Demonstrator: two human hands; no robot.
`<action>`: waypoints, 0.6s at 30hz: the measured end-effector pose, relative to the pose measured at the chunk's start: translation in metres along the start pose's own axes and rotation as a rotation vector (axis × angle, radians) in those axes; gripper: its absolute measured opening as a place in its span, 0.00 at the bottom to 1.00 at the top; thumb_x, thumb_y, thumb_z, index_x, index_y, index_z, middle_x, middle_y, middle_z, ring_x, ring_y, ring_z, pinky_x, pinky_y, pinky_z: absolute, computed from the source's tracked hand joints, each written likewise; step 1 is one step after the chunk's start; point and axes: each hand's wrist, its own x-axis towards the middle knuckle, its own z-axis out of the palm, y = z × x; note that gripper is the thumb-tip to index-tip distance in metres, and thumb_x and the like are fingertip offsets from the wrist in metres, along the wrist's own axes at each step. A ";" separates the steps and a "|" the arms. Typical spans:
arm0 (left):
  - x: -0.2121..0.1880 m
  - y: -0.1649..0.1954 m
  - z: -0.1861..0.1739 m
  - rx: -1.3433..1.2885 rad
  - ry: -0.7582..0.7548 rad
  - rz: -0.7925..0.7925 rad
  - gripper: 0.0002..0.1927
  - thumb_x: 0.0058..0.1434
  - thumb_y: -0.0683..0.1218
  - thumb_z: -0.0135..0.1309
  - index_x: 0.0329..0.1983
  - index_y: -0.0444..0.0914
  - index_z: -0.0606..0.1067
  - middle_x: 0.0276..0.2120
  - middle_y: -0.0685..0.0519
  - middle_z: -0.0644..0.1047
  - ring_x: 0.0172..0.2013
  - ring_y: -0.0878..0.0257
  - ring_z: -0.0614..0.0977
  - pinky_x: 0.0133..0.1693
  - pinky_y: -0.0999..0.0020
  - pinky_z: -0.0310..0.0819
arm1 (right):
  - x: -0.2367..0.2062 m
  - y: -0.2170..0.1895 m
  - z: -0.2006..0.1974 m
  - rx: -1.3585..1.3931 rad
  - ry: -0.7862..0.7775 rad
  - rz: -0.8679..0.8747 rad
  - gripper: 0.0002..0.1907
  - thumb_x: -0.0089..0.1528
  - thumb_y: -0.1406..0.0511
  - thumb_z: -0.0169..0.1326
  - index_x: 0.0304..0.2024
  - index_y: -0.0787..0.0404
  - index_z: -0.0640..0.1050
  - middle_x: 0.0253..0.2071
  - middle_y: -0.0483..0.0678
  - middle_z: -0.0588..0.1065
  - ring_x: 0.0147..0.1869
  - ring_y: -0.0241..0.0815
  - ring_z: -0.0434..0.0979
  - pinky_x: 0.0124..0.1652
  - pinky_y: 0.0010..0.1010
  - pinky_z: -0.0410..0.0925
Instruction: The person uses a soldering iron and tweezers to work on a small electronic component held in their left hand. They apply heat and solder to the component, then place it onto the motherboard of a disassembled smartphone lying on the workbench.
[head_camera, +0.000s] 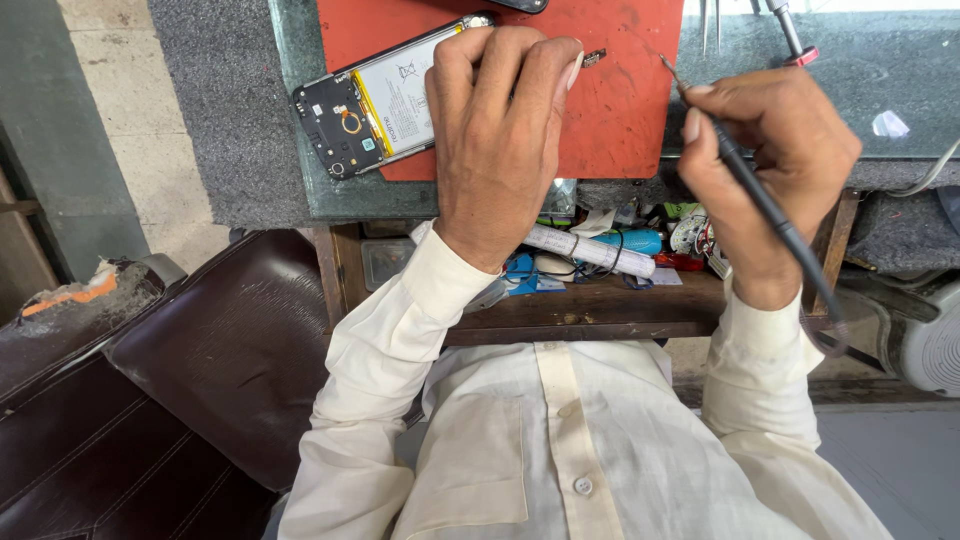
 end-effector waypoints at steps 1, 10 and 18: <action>0.000 0.000 0.000 0.001 0.000 -0.001 0.09 0.75 0.45 0.60 0.56 0.42 0.75 0.49 0.59 0.71 0.54 0.60 0.68 0.56 0.61 0.65 | 0.000 -0.003 0.001 -0.023 0.007 0.019 0.06 0.69 0.76 0.63 0.47 0.71 0.79 0.46 0.55 0.78 0.40 0.38 0.80 0.39 0.24 0.72; 0.001 0.002 0.000 -0.003 -0.001 0.001 0.09 0.76 0.44 0.59 0.56 0.42 0.75 0.49 0.59 0.71 0.55 0.60 0.68 0.57 0.61 0.64 | 0.000 -0.040 0.007 -0.365 -0.034 -0.195 0.09 0.60 0.76 0.67 0.41 0.65 0.82 0.42 0.51 0.74 0.48 0.48 0.71 0.45 0.36 0.66; 0.002 0.003 0.000 -0.007 -0.008 -0.010 0.09 0.76 0.44 0.60 0.56 0.42 0.75 0.49 0.59 0.71 0.54 0.60 0.68 0.57 0.61 0.64 | 0.008 -0.046 -0.001 -0.033 -0.013 0.010 0.05 0.67 0.74 0.60 0.45 0.69 0.81 0.43 0.53 0.78 0.36 0.37 0.73 0.36 0.24 0.65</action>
